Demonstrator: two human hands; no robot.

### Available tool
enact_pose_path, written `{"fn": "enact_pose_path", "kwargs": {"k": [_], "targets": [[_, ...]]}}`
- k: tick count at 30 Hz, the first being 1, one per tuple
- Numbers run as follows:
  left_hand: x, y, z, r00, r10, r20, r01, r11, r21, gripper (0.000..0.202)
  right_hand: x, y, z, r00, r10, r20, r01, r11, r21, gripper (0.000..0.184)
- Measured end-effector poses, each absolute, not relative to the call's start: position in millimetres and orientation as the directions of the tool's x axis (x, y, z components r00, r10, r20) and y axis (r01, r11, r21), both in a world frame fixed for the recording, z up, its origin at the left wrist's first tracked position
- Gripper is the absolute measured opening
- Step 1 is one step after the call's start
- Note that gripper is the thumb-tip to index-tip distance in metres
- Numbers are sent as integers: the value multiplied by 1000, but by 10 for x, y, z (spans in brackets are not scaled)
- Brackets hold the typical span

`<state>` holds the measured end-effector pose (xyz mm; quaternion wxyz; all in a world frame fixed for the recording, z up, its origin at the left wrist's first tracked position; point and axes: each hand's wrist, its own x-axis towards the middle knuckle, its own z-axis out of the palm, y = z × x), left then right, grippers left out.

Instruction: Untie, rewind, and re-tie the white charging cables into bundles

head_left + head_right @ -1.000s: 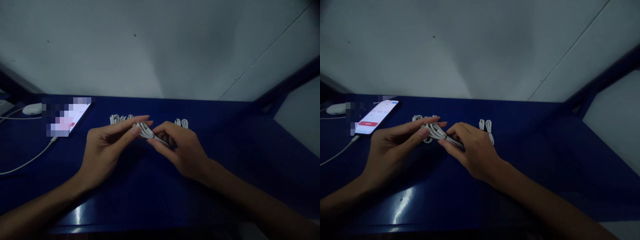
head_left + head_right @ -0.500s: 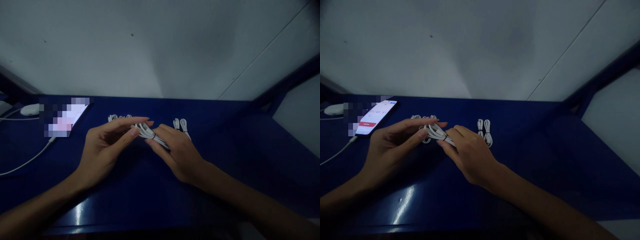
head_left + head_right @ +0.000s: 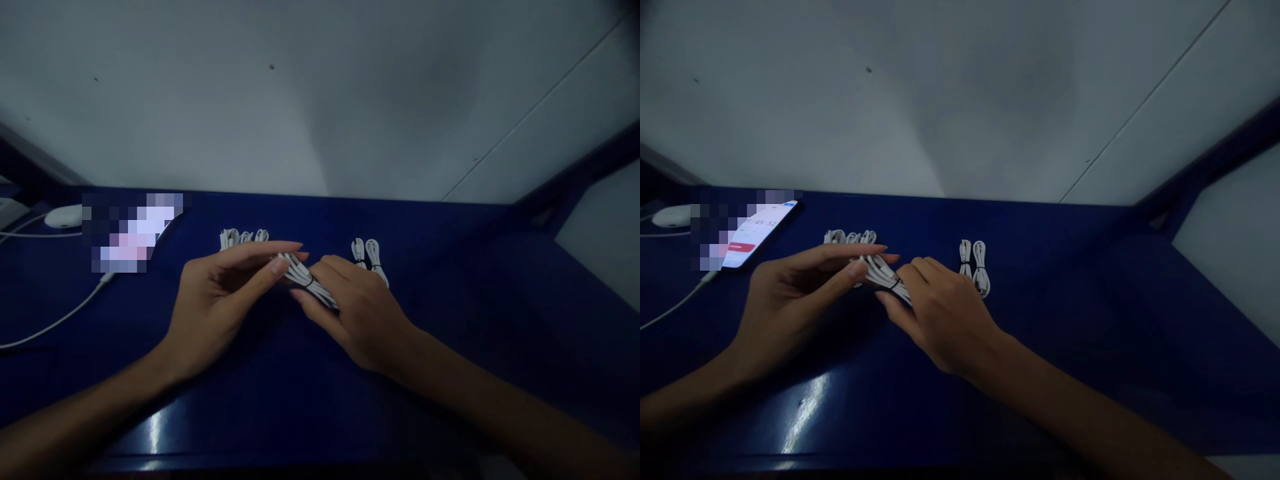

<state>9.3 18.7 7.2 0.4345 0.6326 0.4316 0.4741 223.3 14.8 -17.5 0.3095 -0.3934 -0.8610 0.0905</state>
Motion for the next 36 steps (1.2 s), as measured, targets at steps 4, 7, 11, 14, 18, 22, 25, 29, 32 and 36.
{"fn": "enact_pose_path", "kwargs": {"k": [4, 7, 11, 14, 18, 22, 25, 29, 32, 36], "targets": [[121, 171, 89, 116, 965, 235, 170, -252, 953, 17, 2213, 132, -193, -490, 707, 510, 662, 683, -310, 27], [134, 161, 99, 98, 965, 242, 181, -257, 949, 15, 2205, 143, -204, -499, 687, 528, 669, 693, -268, 29], [133, 162, 106, 106, 964, 245, 168, -261, 951, 11, 2191, 161, -214, -528, 659, 536, 644, 722, -253, 33], [121, 163, 103, 136, 960, 246, 156, -265, 951, 8, 2180, 151, -195, -549, 671, 498, 583, 734, -348, 33], [119, 165, 81, 197, 957, 212, 65, -229, 971, 15, 2184, 115, -128, -530, 782, 328, 432, 582, -689, 35], [135, 175, 70, 245, 954, 172, -31, -170, 985, 14, 2206, 97, -88, -534, 820, 206, 273, 397, -876, 39], [139, 185, 70, 223, 962, 158, -16, -159, 987, 11, 2215, 107, -115, -520, 820, 239, 339, 455, -823, 30], [137, 193, 68, 194, 972, 135, 4, -138, 990, 13, 2209, 125, -173, -525, 800, 289, 442, 547, -711, 28], [136, 181, 72, 185, 976, 115, 20, -121, 992, 17, 2197, 130, -196, -531, 793, 299, 489, 575, -656, 30], [130, 154, 81, 171, 982, 77, 58, -89, 994, 19, 2182, 137, -220, -552, 742, 381, 533, 665, -523, 31]]}}
